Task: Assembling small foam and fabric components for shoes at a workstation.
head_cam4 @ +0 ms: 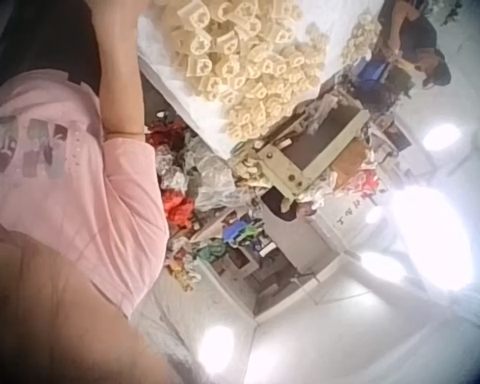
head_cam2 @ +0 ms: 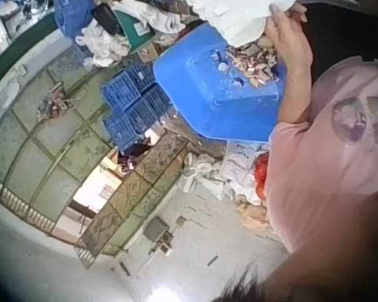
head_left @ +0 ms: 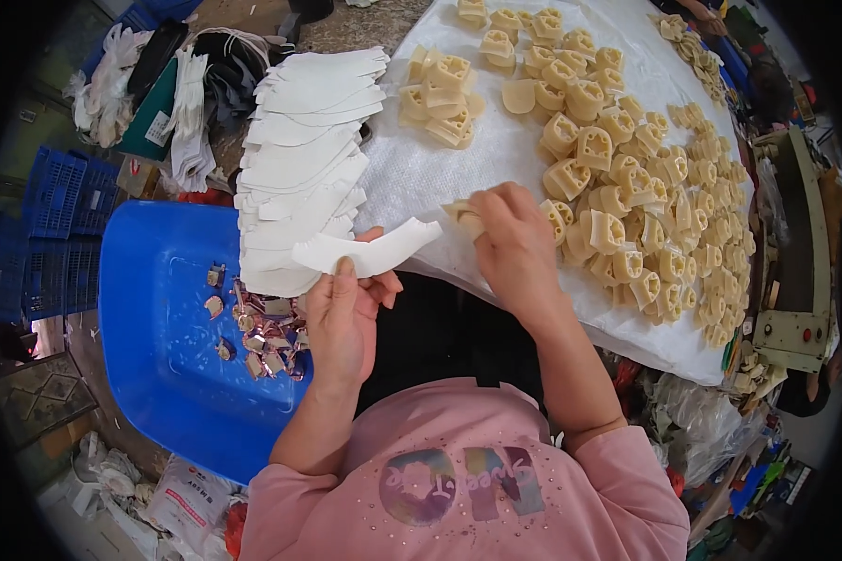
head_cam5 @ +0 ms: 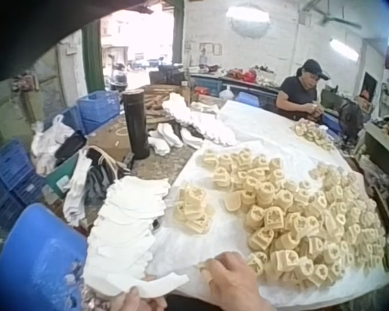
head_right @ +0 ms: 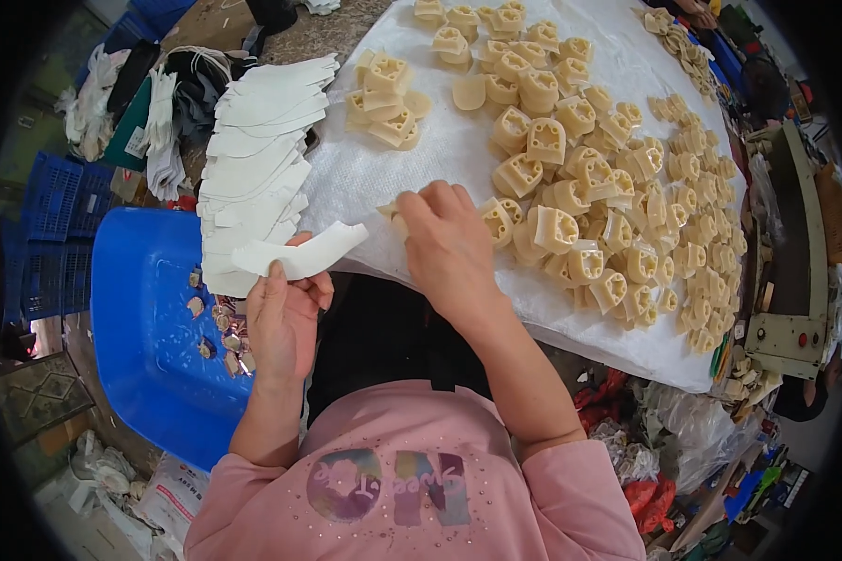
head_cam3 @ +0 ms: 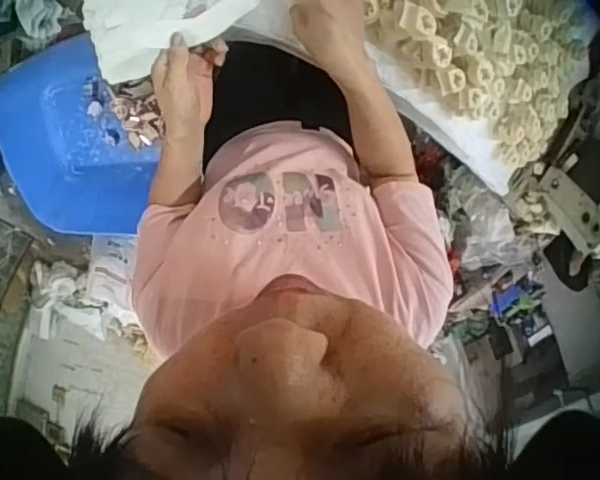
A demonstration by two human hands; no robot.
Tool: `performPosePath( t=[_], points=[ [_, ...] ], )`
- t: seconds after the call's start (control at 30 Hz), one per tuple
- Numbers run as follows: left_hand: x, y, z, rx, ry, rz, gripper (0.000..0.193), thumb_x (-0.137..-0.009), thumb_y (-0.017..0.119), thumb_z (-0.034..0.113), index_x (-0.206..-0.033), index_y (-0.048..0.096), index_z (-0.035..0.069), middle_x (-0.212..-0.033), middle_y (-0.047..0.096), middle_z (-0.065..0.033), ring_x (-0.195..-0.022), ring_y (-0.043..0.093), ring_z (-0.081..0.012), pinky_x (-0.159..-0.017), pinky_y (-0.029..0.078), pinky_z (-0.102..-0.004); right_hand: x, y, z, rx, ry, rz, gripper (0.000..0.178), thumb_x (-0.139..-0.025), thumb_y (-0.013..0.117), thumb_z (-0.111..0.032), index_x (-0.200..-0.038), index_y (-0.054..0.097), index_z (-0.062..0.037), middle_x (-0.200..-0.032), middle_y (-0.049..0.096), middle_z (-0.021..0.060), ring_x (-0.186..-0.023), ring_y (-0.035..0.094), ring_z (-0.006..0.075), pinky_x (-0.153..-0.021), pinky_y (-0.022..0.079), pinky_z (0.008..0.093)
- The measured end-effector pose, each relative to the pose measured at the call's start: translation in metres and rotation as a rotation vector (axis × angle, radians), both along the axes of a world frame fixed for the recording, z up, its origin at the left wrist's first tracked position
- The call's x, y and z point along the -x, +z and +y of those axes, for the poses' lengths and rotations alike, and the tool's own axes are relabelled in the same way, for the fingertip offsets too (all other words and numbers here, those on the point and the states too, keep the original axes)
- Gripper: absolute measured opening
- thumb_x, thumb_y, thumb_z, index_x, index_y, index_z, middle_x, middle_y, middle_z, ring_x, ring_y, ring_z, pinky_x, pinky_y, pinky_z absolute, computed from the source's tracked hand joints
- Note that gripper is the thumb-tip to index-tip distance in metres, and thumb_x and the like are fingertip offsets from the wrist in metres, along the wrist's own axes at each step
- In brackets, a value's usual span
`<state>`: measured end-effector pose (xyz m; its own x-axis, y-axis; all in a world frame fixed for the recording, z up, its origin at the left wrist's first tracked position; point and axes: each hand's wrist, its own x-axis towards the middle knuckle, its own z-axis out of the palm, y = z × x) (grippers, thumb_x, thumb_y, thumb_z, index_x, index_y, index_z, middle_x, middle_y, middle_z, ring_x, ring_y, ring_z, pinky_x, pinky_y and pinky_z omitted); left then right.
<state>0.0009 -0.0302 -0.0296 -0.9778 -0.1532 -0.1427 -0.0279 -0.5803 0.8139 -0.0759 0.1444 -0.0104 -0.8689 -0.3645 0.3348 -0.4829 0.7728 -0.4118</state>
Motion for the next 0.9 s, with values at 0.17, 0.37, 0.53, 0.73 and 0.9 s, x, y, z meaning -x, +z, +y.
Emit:
performPosePath(
  t=[0.17,0.37,0.53,0.73,0.9],
  points=[
    [-0.001,0.004,0.018,0.092,0.083,0.041,0.038,-0.098,0.039,0.022,-0.12,0.048,-0.007,-0.113,0.055,-0.0146,-0.088,0.053,-0.0161,-0.074,0.043,-0.0276,-0.027,0.026,0.007,0.686,0.137,-0.141,0.033,-0.069,0.066,0.007,-0.099,0.059,-0.0039,-0.084,0.061,0.0104,-0.073,0.06,0.0235,-0.065,0.048,0.0303],
    [-0.005,0.025,0.043,-0.066,-0.09,0.064,0.037,-0.098,0.039,0.018,-0.121,0.047,-0.01,-0.12,0.053,-0.0172,-0.106,0.054,-0.0198,-0.092,0.043,-0.0323,-0.042,0.005,-0.002,0.844,0.316,0.178,0.04,-0.072,0.065,0.009,-0.108,0.054,-0.0051,-0.101,0.059,0.0158,-0.083,0.06,0.0306,-0.067,0.049,0.0359],
    [-0.007,0.026,0.048,-0.048,-0.142,0.101,0.036,-0.099,0.039,0.016,-0.12,0.047,-0.012,-0.116,0.056,-0.0164,-0.102,0.056,-0.0165,-0.088,0.046,-0.0284,-0.04,-0.004,0.005,0.774,0.371,0.312,0.044,-0.069,0.065,0.011,-0.108,0.055,-0.0053,-0.101,0.06,0.014,-0.084,0.058,0.0293,-0.068,0.049,0.0353],
    [-0.008,0.03,0.052,0.022,-0.185,0.105,0.034,-0.098,0.036,0.014,-0.118,0.048,-0.011,-0.121,0.053,-0.0189,-0.108,0.054,-0.0208,-0.094,0.043,-0.0339,-0.04,-0.01,0.007,0.81,0.34,0.321,0.045,-0.067,0.065,0.011,-0.108,0.056,-0.0051,-0.1,0.06,0.0134,-0.082,0.057,0.0287,-0.068,0.049,0.0351],
    [-0.01,0.023,0.052,0.036,-0.176,0.124,0.034,-0.099,0.035,0.014,-0.118,0.049,-0.011,-0.123,0.051,-0.0209,-0.11,0.053,-0.0225,-0.094,0.044,-0.0346,-0.04,-0.01,0.007,0.805,0.315,0.349,0.046,-0.067,0.064,0.011,-0.109,0.055,-0.005,-0.099,0.06,0.0138,-0.082,0.056,0.0286,-0.067,0.049,0.0341]
  ],
)
